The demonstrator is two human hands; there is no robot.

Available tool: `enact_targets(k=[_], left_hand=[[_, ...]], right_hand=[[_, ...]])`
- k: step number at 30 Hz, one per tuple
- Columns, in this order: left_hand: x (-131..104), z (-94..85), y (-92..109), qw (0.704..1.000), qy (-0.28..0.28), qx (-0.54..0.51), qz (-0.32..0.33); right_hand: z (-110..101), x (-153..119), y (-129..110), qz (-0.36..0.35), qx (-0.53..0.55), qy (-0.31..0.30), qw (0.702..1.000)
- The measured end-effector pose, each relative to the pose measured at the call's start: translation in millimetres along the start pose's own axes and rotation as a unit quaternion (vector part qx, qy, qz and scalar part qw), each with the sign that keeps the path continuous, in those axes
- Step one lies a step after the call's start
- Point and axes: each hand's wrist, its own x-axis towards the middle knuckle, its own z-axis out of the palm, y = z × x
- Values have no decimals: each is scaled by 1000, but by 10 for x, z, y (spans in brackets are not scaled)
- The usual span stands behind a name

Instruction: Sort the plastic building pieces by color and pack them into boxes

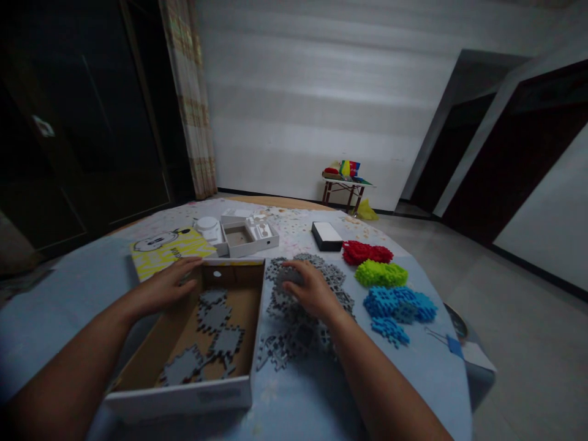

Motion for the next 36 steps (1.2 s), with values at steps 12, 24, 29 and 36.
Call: enact_targets(k=[12, 24, 29, 36], left_hand=[[50, -25, -47, 998, 20, -62, 18], [114, 9, -88, 1000, 3, -14, 6], [147, 54, -152, 1000, 1, -12, 0], [146, 44, -142, 1000, 2, -23, -1]], right_hand=[[282, 114, -764, -54, 162, -75, 982], [-449, -643, 153, 110, -205, -124, 965], [-308, -906, 201, 169, -277, -169, 931], [-80, -788, 331, 132, -291, -151, 935]])
